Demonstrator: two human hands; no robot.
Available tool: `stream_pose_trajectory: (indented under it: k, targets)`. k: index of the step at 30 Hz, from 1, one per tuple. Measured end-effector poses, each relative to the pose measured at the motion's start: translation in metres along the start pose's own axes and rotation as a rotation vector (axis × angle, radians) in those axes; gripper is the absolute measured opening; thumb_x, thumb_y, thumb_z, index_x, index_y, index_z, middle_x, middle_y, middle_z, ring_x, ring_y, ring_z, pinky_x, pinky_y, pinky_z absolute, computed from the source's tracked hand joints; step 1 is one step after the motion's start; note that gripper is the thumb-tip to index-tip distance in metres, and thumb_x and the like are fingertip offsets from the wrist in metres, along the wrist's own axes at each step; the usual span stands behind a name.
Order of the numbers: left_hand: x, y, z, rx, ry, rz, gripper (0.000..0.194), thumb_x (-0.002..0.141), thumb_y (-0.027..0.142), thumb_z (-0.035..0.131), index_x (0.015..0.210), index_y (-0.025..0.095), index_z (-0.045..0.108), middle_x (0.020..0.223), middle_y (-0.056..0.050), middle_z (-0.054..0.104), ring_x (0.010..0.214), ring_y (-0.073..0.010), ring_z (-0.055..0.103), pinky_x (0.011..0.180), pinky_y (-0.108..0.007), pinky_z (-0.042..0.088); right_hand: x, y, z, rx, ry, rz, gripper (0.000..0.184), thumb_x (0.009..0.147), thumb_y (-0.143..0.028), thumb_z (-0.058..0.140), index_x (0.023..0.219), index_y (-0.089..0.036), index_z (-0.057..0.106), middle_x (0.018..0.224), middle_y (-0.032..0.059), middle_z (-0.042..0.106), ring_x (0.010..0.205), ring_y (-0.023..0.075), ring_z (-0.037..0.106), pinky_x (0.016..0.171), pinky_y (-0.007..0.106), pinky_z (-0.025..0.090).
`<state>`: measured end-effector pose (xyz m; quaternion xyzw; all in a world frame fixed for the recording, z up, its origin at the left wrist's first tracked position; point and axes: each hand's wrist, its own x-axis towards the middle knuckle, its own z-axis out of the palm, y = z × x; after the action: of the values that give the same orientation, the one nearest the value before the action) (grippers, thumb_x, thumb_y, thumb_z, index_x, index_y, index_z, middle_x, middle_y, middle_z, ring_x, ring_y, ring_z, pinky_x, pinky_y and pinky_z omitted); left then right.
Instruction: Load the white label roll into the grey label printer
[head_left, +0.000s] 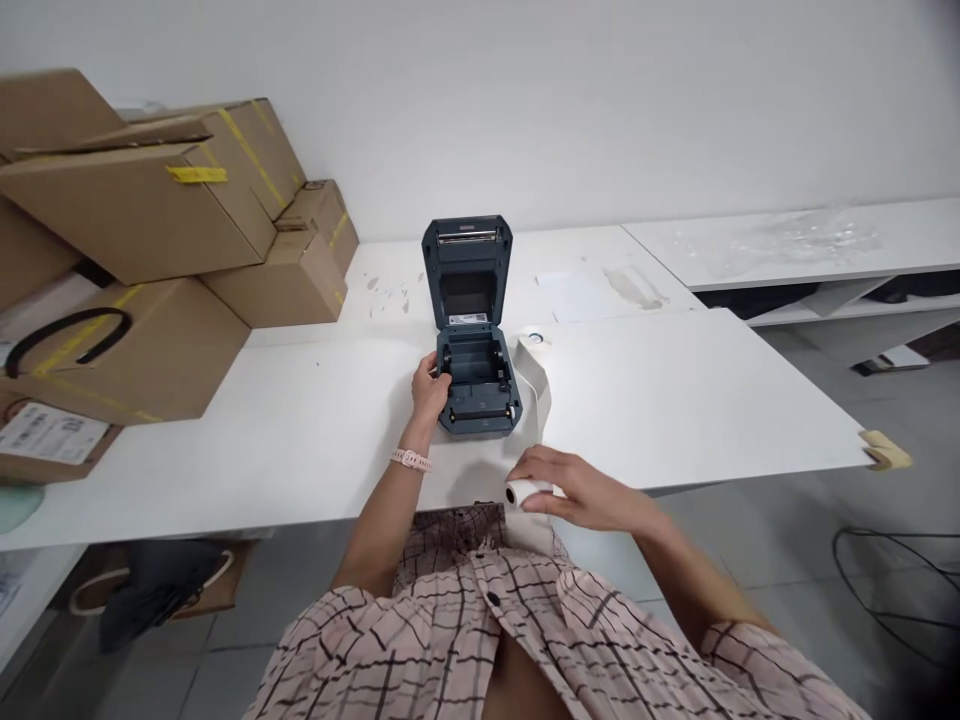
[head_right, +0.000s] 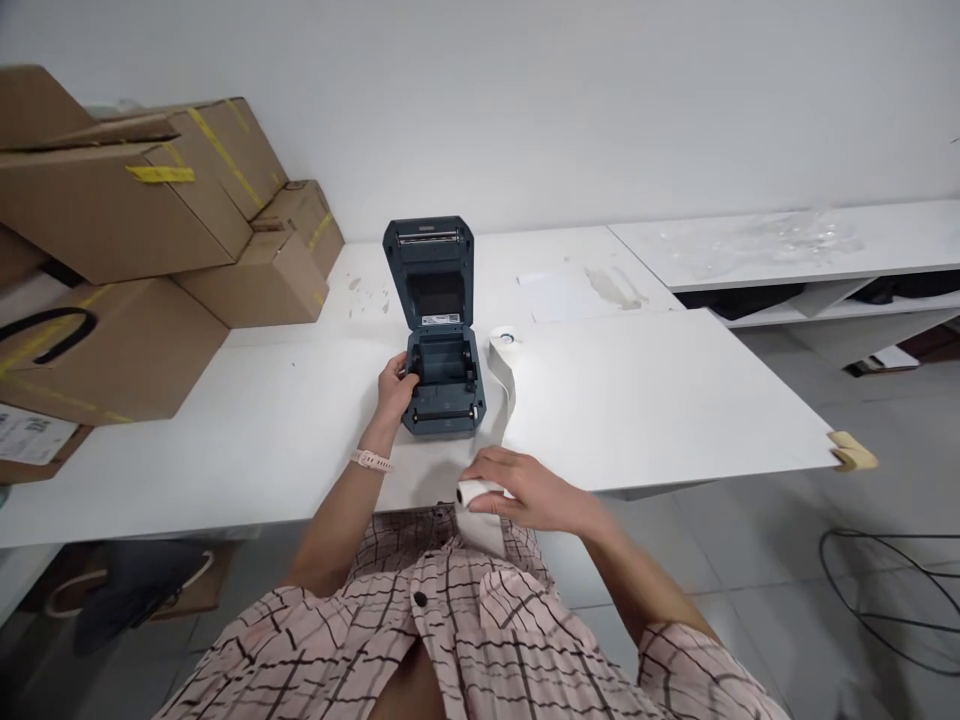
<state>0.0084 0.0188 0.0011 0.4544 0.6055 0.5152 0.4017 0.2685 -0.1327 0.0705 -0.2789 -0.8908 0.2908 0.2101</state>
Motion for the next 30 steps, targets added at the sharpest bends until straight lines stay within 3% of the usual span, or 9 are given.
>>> stream_pose_trajectory:
  k: [3,6,10,13,19,22,26,30]
  targets:
    - [0.0,0.0,0.001,-0.041,0.004,0.003,0.065,0.068,0.005,0.058,0.131,0.02,0.063,0.135,-0.01,0.069,0.12,-0.0243,0.067,0.106,-0.038,0.052,0.05,-0.006,-0.047,0.064,0.05,-0.164,0.033,0.104,-0.047,0.056,0.128,-0.026,0.065,0.117,0.0065,0.072,0.104,0.0203,0.068,0.091,0.035,0.056]
    - [0.0,0.001,0.002,-0.064,-0.002,-0.001,0.064,0.068,0.005,0.058,0.13,0.019,0.063,0.133,-0.01,0.07,0.119,-0.0245,0.067,0.105,-0.038,0.053,0.117,0.025,-0.072,-0.146,0.035,-0.072,0.034,0.102,-0.044,0.059,0.125,-0.02,0.066,0.119,0.0104,0.073,0.104,0.0245,0.068,0.087,0.036,0.053]
    - [-0.001,0.003,0.002,-0.061,0.003,-0.018,0.062,0.07,0.006,0.059,0.131,0.018,0.063,0.134,-0.011,0.069,0.116,-0.0244,0.068,0.102,-0.038,0.054,0.187,0.075,-0.062,-0.477,-0.17,0.205,0.031,0.099,-0.036,0.062,0.121,-0.015,0.069,0.123,0.0133,0.075,0.11,0.0302,0.07,0.089,0.037,0.05]
    - [-0.001,0.003,0.002,-0.06,0.005,-0.02,0.063,0.07,0.006,0.059,0.132,0.016,0.062,0.134,-0.013,0.069,0.117,-0.0248,0.067,0.101,-0.039,0.054,0.209,0.091,-0.043,-0.624,-0.293,0.272,0.031,0.096,-0.035,0.065,0.12,-0.015,0.072,0.125,0.0148,0.076,0.118,0.0344,0.069,0.1,0.041,0.046]
    - [-0.001,0.002,0.004,-0.129,0.009,-0.026,0.059,0.072,0.009,0.066,0.13,0.017,0.062,0.134,-0.012,0.069,0.119,-0.0237,0.067,0.101,-0.037,0.053,0.216,0.092,-0.022,-0.655,-0.299,0.292,0.022,0.095,-0.023,0.064,0.103,-0.008,0.077,0.109,0.0227,0.079,0.108,0.0346,0.075,0.1,0.044,0.045]
    - [-0.001,0.003,0.005,-0.158,0.006,-0.058,0.06,0.072,0.009,0.065,0.132,0.016,0.06,0.133,-0.013,0.07,0.116,-0.0231,0.068,0.1,-0.036,0.054,0.204,0.086,-0.023,-0.657,-0.248,0.256,0.029,0.096,-0.029,0.064,0.114,-0.009,0.075,0.12,0.0213,0.077,0.117,0.035,0.07,0.103,0.044,0.044]
    - [-0.005,0.005,0.005,-0.157,-0.016,-0.068,0.062,0.071,0.011,0.064,0.133,0.018,0.06,0.132,-0.012,0.069,0.117,-0.023,0.067,0.099,-0.035,0.054,0.163,0.069,-0.024,-0.586,-0.109,0.171,0.03,0.103,-0.027,0.053,0.122,-0.014,0.072,0.123,0.0151,0.076,0.116,0.0304,0.069,0.099,0.041,0.049]
    - [-0.009,0.008,0.004,-0.165,-0.019,-0.08,0.061,0.073,0.012,0.064,0.133,0.017,0.059,0.132,-0.013,0.068,0.114,-0.0236,0.068,0.096,-0.036,0.055,0.111,0.053,-0.003,-0.421,0.059,0.073,0.029,0.104,-0.026,0.05,0.121,-0.018,0.072,0.127,0.0115,0.075,0.117,0.0291,0.07,0.099,0.044,0.054]
